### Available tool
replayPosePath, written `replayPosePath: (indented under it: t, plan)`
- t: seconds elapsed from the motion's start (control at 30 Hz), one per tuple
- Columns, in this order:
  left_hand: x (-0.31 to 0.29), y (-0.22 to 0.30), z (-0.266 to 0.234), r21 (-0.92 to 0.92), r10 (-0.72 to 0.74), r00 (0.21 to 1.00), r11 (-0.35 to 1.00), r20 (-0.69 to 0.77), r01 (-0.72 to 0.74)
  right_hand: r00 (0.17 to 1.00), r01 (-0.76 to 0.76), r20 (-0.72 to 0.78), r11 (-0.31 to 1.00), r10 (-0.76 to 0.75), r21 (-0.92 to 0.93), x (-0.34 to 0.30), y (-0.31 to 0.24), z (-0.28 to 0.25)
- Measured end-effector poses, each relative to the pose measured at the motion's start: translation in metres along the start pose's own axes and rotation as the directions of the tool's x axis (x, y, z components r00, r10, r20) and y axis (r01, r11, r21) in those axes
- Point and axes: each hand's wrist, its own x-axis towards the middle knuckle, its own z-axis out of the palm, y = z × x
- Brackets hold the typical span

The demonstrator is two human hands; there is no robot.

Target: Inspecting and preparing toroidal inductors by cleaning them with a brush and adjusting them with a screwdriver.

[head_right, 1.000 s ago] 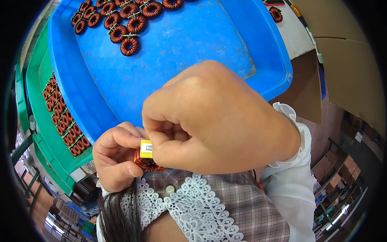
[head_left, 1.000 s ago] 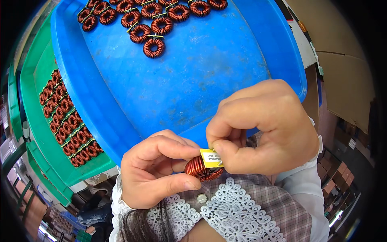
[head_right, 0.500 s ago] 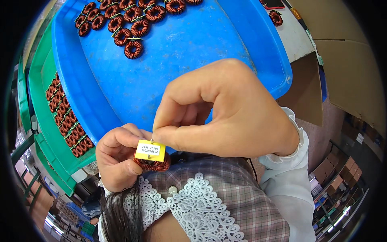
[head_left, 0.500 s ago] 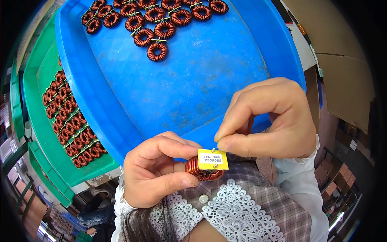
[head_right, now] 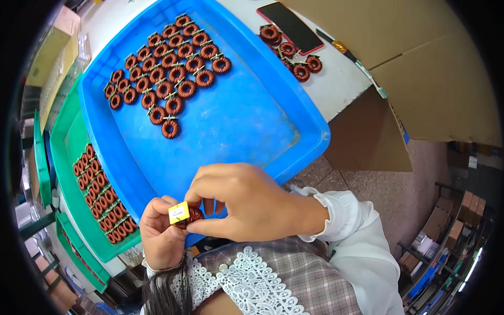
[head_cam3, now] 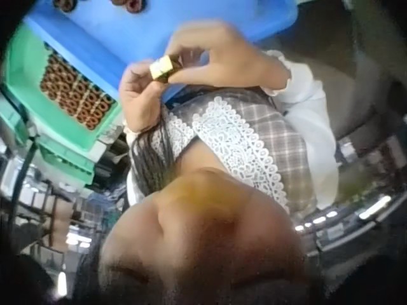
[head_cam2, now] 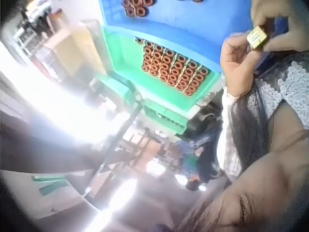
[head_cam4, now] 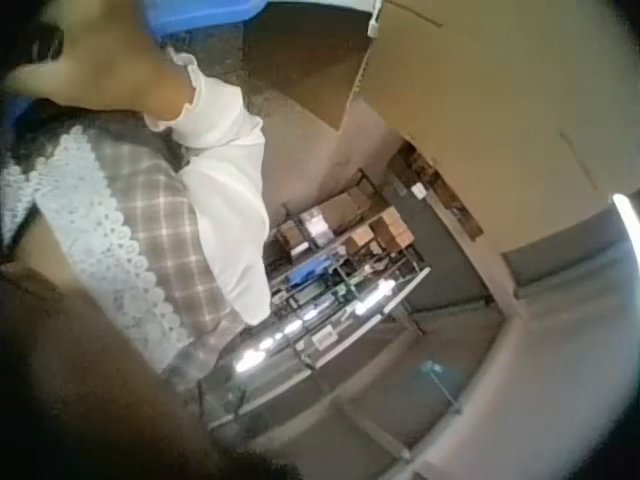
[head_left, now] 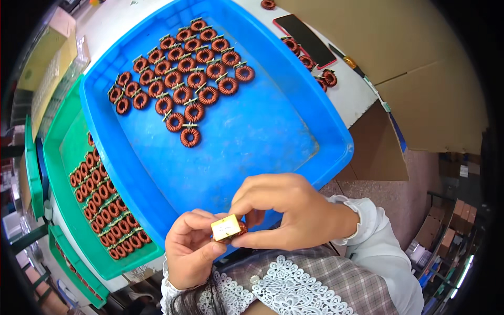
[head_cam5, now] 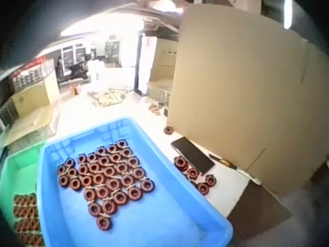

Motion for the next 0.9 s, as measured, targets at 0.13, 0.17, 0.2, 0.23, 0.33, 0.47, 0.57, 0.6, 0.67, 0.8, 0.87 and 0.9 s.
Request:
replayPosePath:
  t: [0.13, 0.17, 0.2, 0.23, 0.33, 0.47, 0.57, 0.6, 0.67, 0.8, 0.87, 0.9]
  plan:
    - [0.005, 0.0, 0.01, 0.0, 0.019, 0.998, 1.0, -0.061, -0.019, 0.974, 0.084, -0.214, 0.996, -0.081, 0.004, 0.003, -0.008, -0.02]
    - [0.005, 0.003, 0.012, -0.025, 0.002, 0.991, 1.0, -0.134, -0.006, 0.954, 0.012, -0.301, 0.998, 0.005, 0.054, 0.007, -0.012, -0.035]
    - [0.005, 0.003, 0.008, 0.004, 0.021, 0.994, 1.0, -0.111, -0.02, 0.894, 0.11, -0.448, 0.982, -0.03, 0.153, 0.009, -0.005, -0.052]
    - [0.004, 0.002, 0.006, 0.006, 0.031, 0.994, 1.0, -0.108, -0.03, 0.776, 0.123, -0.626, 0.992, -0.071, 0.041, 0.011, -0.007, -0.07]
    - [0.004, -0.001, 0.006, -0.025, 0.003, 0.999, 1.0, -0.033, -0.004, 0.61, -0.169, -0.78, 0.939, -0.14, -0.3, 0.003, 0.037, -0.148]
    - [0.005, -0.002, 0.005, -0.03, -0.032, 0.998, 0.999, -0.048, 0.031, 0.64, -0.337, -0.767, 0.879, -0.049, -0.338, 0.001, 0.084, -0.179]
    - [0.006, -0.002, 0.005, -0.041, -0.034, 0.997, 0.999, -0.069, 0.031, 0.715, -0.309, -0.699, 0.893, -0.009, -0.327, 0.013, 0.092, -0.174]
    - [0.006, -0.002, 0.005, -0.041, -0.036, 0.996, 0.999, -0.076, 0.033, 0.709, -0.301, -0.705, 0.895, -0.022, -0.33, 0.018, 0.093, -0.171]
    - [0.006, 0.0, 0.005, -0.015, -0.045, 0.994, 0.999, -0.097, 0.044, 0.718, -0.32, -0.691, 0.843, -0.081, -0.431, 0.026, 0.098, -0.17]
    - [0.006, 0.002, 0.006, -0.074, -0.065, 0.995, 0.996, -0.079, 0.059, 0.723, -0.342, -0.65, 0.695, -0.235, -0.632, 0.021, 0.094, -0.177]
    - [0.009, 0.001, 0.006, -0.086, -0.071, 0.995, 0.994, -0.07, 0.065, 0.723, -0.343, -0.654, 0.706, -0.222, -0.619, 0.017, 0.076, -0.171]
    - [0.009, 0.0, 0.007, -0.086, -0.085, 0.996, 0.993, -0.039, 0.082, 0.688, -0.327, -0.701, 0.783, -0.186, -0.529, 0.015, 0.066, -0.166]
